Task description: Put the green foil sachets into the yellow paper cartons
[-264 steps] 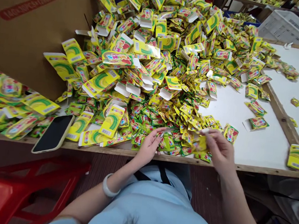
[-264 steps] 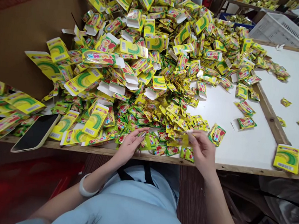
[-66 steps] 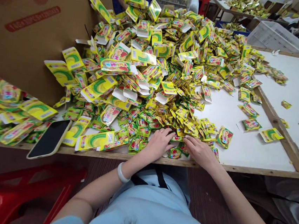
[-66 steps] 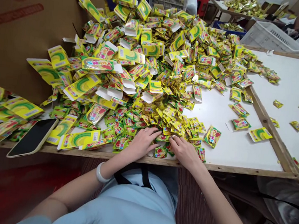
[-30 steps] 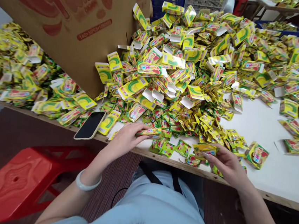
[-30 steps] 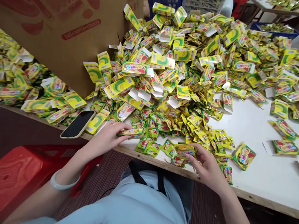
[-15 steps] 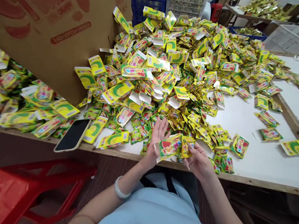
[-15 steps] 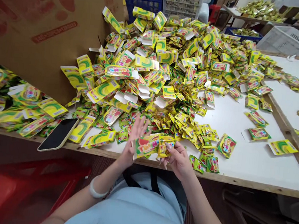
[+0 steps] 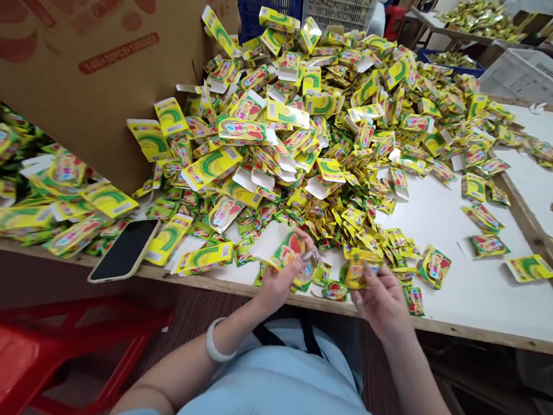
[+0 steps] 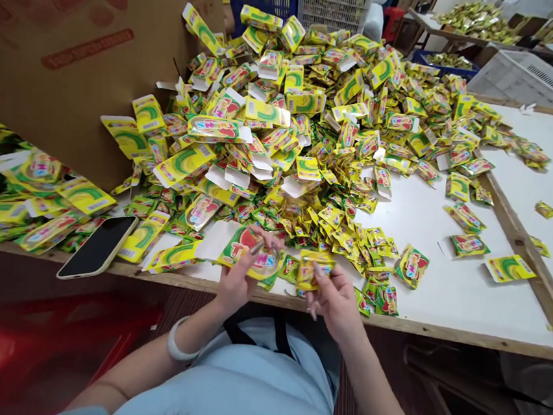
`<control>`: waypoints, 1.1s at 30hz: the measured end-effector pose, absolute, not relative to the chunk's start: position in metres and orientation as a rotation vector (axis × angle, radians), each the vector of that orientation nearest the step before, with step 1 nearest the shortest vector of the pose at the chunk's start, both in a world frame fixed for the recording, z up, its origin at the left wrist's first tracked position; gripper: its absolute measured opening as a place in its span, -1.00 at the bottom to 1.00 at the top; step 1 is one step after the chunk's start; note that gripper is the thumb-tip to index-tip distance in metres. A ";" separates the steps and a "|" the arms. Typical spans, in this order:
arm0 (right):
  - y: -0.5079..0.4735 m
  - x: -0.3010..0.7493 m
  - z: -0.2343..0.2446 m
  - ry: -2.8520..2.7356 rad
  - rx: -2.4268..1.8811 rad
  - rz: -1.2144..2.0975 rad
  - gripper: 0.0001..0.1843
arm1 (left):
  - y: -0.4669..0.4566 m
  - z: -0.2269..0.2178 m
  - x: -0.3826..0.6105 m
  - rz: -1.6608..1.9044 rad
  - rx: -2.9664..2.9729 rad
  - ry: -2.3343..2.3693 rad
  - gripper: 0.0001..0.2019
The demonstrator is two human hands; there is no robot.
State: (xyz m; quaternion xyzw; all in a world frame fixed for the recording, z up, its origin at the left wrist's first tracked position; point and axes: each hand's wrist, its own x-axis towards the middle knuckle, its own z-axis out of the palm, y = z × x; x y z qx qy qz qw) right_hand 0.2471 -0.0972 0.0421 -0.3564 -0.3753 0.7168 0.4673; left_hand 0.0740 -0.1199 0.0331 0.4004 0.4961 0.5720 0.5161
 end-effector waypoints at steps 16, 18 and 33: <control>-0.077 0.268 0.113 -2.405 -0.770 0.955 -0.90 | -0.133 0.048 0.072 0.706 0.947 0.752 -0.56; -0.076 0.271 0.122 -2.565 -0.812 0.957 -0.85 | -0.132 0.045 0.073 0.649 0.990 0.735 -0.56; -0.075 0.279 0.101 -2.414 -0.630 1.670 -0.65 | -0.130 0.040 0.076 0.485 0.987 0.578 -0.55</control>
